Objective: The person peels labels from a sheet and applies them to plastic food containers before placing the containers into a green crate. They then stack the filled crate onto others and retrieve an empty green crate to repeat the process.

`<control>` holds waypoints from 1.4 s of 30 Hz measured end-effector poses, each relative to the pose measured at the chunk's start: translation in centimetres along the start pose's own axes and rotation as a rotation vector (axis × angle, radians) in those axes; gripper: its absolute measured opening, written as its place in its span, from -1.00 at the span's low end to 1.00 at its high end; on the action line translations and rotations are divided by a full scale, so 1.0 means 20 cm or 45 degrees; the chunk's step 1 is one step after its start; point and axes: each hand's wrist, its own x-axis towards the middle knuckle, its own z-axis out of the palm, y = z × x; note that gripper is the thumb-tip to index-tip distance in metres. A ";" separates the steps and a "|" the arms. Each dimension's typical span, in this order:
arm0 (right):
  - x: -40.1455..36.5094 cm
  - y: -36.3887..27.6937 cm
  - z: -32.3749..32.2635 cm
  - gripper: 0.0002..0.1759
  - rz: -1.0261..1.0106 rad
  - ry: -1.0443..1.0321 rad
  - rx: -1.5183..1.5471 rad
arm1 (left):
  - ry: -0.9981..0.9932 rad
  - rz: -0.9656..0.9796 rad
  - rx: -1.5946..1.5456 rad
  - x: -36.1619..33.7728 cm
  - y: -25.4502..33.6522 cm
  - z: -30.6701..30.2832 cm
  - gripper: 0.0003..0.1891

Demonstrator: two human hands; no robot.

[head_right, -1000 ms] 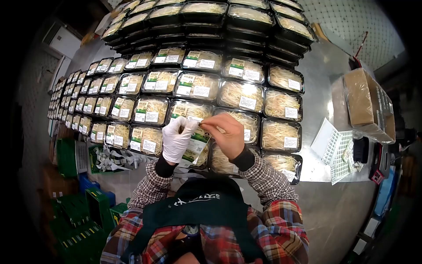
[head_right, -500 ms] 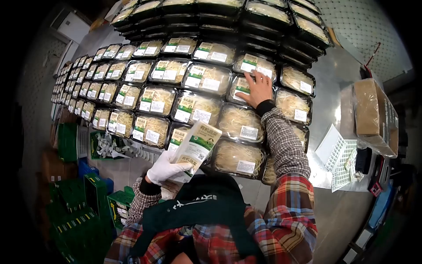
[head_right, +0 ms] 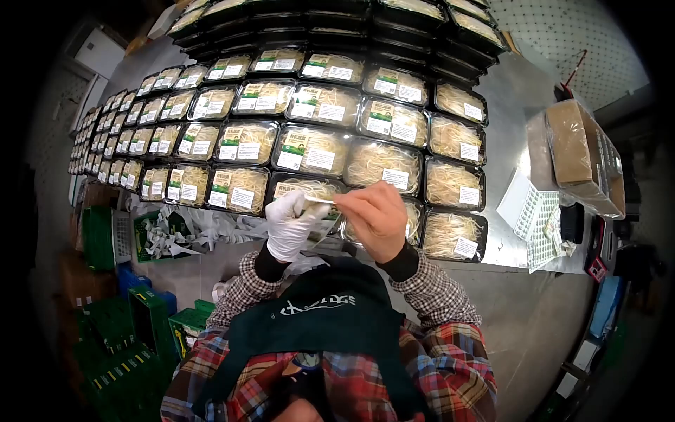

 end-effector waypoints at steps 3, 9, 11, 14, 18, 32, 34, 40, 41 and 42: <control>0.07 0.09 -0.12 -0.88 0.219 0.348 -0.066 | -0.269 -0.166 0.047 -0.07 0.05 -0.02 -0.75; 0.01 0.78 0.11 -0.66 0.627 -0.421 -0.331 | -0.525 -0.679 -0.221 -0.25 -0.07 -0.24 -0.70; -0.15 0.86 0.21 -0.45 0.401 -0.558 -0.869 | -0.476 -0.670 -0.193 -0.29 -0.04 -0.28 -0.71; -0.18 0.77 0.13 -0.19 0.258 -0.586 -0.957 | -0.415 -0.626 -0.220 -0.30 -0.04 -0.31 -0.73; -0.16 0.41 0.10 -0.34 0.389 -0.599 -0.098 | -0.361 -0.669 -0.333 -0.24 -0.10 -0.28 -0.69; -0.13 -0.27 -0.17 -0.92 0.328 0.645 -0.003 | -0.286 0.085 0.045 -0.28 -0.02 -0.12 -0.69; -0.12 -0.14 -0.25 -0.91 0.614 0.540 0.255 | -0.423 -0.237 0.116 -0.33 -0.10 -0.24 -0.69; -0.53 0.31 0.11 -0.49 0.532 -0.466 -0.720 | -0.463 -0.698 -0.264 -0.48 -0.08 -0.41 -0.73; -0.58 0.30 0.13 -0.44 0.505 -0.427 -0.795 | -0.464 -0.709 -0.246 -0.50 -0.07 -0.41 -0.74; -0.58 0.28 0.14 -0.39 0.474 -0.388 -0.872 | -0.446 -0.703 -0.229 -0.51 -0.07 -0.41 -0.74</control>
